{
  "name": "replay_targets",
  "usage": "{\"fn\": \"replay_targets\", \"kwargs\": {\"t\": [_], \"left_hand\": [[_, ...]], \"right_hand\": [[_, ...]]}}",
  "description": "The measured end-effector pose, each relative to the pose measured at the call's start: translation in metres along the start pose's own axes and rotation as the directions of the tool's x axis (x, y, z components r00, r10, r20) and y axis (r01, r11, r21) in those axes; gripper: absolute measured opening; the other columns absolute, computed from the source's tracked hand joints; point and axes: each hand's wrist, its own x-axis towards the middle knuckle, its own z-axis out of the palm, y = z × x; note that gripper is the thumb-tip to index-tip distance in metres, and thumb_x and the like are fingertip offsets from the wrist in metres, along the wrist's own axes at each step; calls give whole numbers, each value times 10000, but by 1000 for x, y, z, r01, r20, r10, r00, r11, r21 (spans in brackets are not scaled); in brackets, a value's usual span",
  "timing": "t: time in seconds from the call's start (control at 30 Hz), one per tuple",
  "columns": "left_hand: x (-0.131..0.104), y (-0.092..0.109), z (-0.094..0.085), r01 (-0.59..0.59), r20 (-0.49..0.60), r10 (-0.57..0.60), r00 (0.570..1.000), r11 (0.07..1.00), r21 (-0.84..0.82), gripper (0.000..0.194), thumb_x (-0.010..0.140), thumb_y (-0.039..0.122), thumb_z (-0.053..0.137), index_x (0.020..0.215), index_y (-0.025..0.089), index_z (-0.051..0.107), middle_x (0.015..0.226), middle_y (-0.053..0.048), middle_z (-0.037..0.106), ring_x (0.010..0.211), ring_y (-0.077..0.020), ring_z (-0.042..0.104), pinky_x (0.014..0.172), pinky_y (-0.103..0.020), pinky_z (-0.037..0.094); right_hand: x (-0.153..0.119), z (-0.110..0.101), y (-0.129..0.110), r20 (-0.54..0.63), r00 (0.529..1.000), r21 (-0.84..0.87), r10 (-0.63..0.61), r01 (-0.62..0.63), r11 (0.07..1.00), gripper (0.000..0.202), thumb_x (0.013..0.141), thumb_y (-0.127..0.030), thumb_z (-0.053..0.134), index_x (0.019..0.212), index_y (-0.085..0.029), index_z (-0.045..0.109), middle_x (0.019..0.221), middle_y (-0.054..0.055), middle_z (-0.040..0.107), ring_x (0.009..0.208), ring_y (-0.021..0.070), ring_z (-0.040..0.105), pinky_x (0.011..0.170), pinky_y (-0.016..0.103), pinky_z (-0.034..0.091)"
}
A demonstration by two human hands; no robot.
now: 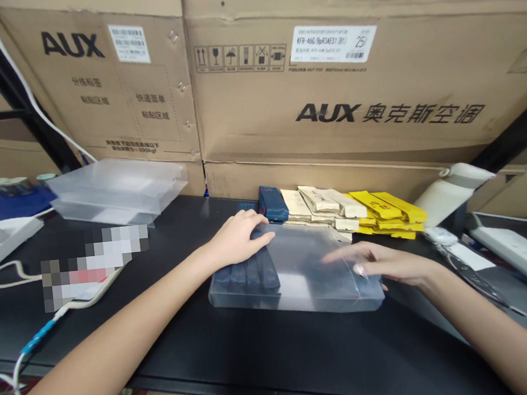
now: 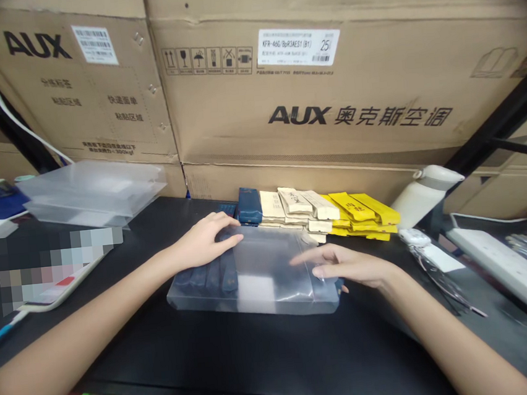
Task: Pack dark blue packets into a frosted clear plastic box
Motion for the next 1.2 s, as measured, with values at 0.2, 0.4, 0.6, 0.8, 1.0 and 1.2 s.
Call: {"fn": "replay_targets", "kwargs": {"t": [0.2, 0.4, 0.6, 0.8, 1.0, 1.2], "left_hand": [[0, 0, 0, 0, -11, 0, 1000, 1000, -4, 333, 923, 434, 509, 1109, 187, 633, 1145, -99, 648, 1095, -269, 576, 969, -432, 457], [0, 1, 0, 3, -3, -3, 1000, 1000, 0, 349, 924, 431, 515, 1116, 165, 636, 1154, -111, 644, 1104, -275, 574, 975, -432, 454], [0, 0, 1, -2, -9, 2, 1000, 1000, 3, 339, 926, 430, 513, 1113, 175, 636, 1145, -101, 648, 1099, -273, 573, 970, -436, 457], [0, 0, 1, 0, -7, 0, 1000, 1000, 13, 356, 927, 426, 515, 1130, 159, 636, 1152, -104, 644, 1110, -273, 566, 985, -433, 449], [0, 0, 1, 2, -7, -2, 1000, 1000, 15, 362, 931, 425, 513, 1140, 156, 635, 1171, -102, 641, 1121, -273, 560, 991, -435, 446], [0, 0, 2, 6, -10, -6, 1000, 1000, 23, 366, 933, 425, 508, 1146, 155, 634, 1174, -107, 640, 1123, -275, 560, 988, -437, 449]], "right_hand": [[1, 6, -2, -24, 997, 65, 75, -74, 995, 538, 778, -411, 752, 1277, -245, 641, 1181, 85, 629, 493, 23, 536, 391, 144, 508], [4, 8, -1, -34, 995, 123, 97, -92, 988, 659, 747, -355, 790, 1356, -301, 543, 1419, 85, 497, 669, 85, 629, 413, 149, 535], [14, 11, 8, -204, 967, 76, 155, -142, 987, 586, 632, -427, 856, 1131, -195, 654, 726, -23, 632, 414, 56, 504, 368, 179, 476], [18, 13, 18, -317, 943, -36, 98, -116, 993, 420, 622, -475, 841, 828, -199, 600, 532, -100, 421, 372, 56, 447, 317, 160, 319], [19, 17, 15, -329, 940, -48, 88, -110, 993, 432, 660, -548, 787, 719, -199, 541, 482, -102, 402, 346, 71, 452, 321, 187, 330], [20, 20, 11, -321, 943, -62, 84, -110, 992, 452, 706, -597, 730, 715, -199, 516, 466, -99, 423, 344, 81, 481, 330, 185, 344]]}}
